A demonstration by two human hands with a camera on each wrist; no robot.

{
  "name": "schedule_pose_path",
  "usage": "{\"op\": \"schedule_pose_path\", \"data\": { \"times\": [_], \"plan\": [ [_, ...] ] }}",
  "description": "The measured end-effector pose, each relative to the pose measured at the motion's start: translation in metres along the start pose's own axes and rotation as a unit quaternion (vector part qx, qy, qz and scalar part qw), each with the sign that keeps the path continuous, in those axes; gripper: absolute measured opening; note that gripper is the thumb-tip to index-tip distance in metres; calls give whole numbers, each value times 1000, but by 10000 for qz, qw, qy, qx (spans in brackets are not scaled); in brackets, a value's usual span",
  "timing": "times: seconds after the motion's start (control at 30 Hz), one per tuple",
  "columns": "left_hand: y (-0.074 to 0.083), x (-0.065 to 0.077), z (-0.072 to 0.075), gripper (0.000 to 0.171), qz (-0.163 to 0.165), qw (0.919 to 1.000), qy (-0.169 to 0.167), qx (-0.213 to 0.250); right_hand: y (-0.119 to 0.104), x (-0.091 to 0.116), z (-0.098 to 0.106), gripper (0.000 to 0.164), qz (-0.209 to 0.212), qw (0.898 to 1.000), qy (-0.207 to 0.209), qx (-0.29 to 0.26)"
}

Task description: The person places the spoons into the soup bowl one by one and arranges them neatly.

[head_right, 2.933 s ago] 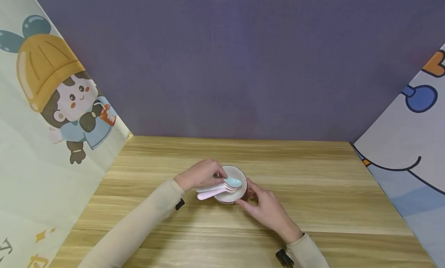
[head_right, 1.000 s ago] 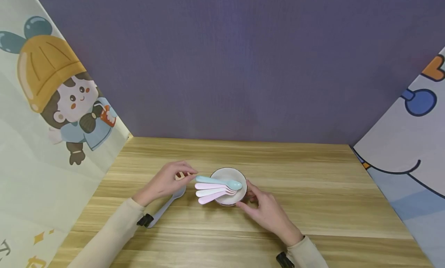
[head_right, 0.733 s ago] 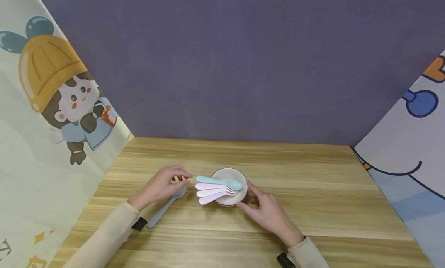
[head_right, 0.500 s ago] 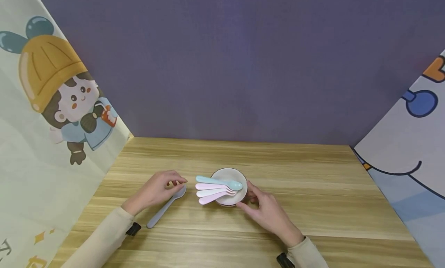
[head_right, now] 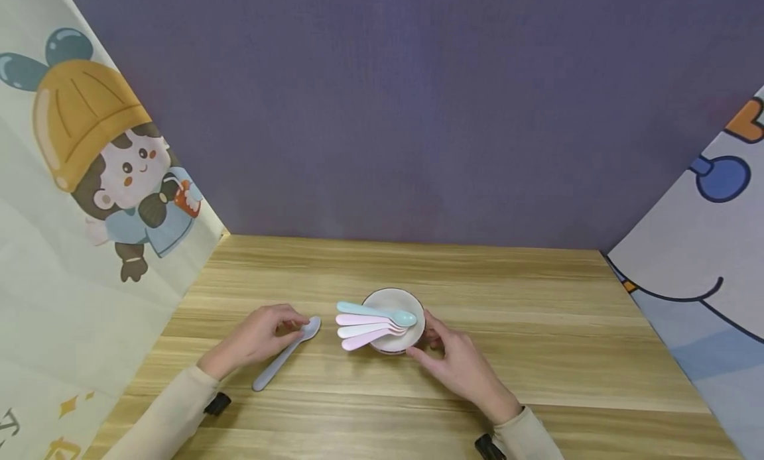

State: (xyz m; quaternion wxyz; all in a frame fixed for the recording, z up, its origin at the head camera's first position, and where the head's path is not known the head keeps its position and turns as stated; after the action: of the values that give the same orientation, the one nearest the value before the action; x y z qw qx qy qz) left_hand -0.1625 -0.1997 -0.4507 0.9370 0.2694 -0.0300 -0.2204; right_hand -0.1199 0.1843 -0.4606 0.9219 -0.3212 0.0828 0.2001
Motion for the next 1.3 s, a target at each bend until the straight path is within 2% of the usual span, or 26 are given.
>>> {"op": "schedule_pose_path", "data": {
  "times": [0.17, 0.33, 0.5, 0.73, 1.07, 1.3],
  "plan": [
    [-4, 5, -4, 26, 120, 9998, -134, 41, -1, 1, 0, 80, -28, 10000, -13, -5],
    [-7, 11, -5, 30, 224, 9991, -242, 273, 0, 1, 0, 81, -85, 10000, -40, -31],
    [-11, 14, -4, 33, 219, 9980, -373, 452, 1, 1, -1, 81, -134, 9999, -44, -33],
    [-15, 15, -3, 40, 227, 9976, -588, 275, 2, 2, -1, 81, -149, 9999, -38, -7],
    [-17, 16, -4, 37, 398, 9967, -565, 429, 2, 1, -1, 81, -166, 9999, -7, -10],
    [-22, 16, -3, 27, 469, 9972, -423, 412, 1, 1, -1, 80, -109, 9999, 14, -7]
  ]
}}
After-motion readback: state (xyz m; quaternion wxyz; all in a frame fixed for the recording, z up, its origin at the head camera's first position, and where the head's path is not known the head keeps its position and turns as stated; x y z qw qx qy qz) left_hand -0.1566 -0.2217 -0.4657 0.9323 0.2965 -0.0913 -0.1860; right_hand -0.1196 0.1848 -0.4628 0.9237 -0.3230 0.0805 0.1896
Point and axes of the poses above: each hand's wrist, its own x-axis away from the middle knuckle, its own z-axis out of the back of the hand, y = z × x, the point moved 2 cm from there along -x, towards the middle knuckle, and after that the axes turned 2 degrees about z, right-handed, at the moved point
